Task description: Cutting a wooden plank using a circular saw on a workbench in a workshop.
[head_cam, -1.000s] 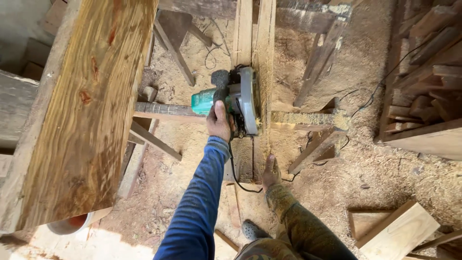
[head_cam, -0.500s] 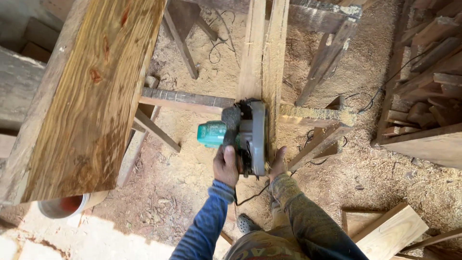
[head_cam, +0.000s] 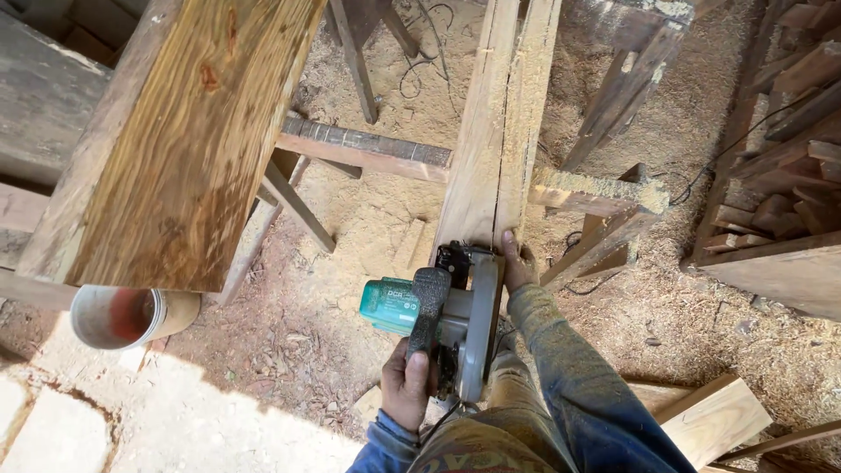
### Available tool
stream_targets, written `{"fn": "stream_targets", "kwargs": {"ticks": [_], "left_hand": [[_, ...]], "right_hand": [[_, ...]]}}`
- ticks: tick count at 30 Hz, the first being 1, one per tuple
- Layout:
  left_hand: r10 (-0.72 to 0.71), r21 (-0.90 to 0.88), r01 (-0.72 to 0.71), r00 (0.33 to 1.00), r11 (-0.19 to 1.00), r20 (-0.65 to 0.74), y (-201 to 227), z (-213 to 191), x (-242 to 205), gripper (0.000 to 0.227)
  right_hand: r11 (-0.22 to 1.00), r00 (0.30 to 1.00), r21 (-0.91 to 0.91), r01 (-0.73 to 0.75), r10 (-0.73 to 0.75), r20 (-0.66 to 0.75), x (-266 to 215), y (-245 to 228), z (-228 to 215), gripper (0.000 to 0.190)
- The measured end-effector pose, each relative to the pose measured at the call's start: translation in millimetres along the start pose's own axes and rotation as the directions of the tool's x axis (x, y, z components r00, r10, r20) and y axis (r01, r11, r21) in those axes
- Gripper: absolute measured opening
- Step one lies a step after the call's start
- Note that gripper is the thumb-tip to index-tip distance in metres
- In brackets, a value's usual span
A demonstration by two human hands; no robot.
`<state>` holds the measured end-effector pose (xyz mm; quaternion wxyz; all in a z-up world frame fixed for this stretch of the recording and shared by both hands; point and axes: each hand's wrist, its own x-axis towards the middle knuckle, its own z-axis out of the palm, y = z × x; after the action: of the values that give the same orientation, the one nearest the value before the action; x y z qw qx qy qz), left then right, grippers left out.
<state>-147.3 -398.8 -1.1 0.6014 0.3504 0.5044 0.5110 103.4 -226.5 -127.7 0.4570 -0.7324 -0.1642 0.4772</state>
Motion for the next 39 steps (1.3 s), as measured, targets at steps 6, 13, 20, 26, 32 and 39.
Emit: {"fn": "stream_targets", "kwargs": {"ticks": [6,13,20,26,32,39], "left_hand": [[-0.029,-0.003,0.03,0.997,1.0,0.071,18,-32,-11,0.039],[-0.07,-0.065,0.073,0.997,0.995,0.04,73,-36,-26,0.046],[-0.069,-0.084,0.069,0.998,0.994,0.003,82,-41,-23,0.049],[-0.069,-0.03,0.072,0.994,0.997,0.078,81,-46,6,0.045],[-0.154,-0.092,0.159,0.987,0.983,0.054,89,-42,24,0.046],[-0.132,0.036,0.131,0.99,0.991,0.047,94,-47,26,0.054]], "right_hand": [[0.022,0.89,0.891,-0.454,-0.038,0.455,54,34,7,0.071],[0.979,0.987,-0.145,-0.141,0.15,0.052,-20,-32,-8,0.091],[0.975,0.998,-0.219,-0.032,0.02,-0.056,-11,-20,-14,0.069],[0.999,0.994,-0.012,-0.053,0.054,0.093,-8,-19,-16,0.067],[0.907,0.875,0.204,-0.368,0.264,0.405,-65,-41,-33,0.089],[0.956,0.903,0.083,-0.283,0.236,0.36,-74,-46,-27,0.066]]}}
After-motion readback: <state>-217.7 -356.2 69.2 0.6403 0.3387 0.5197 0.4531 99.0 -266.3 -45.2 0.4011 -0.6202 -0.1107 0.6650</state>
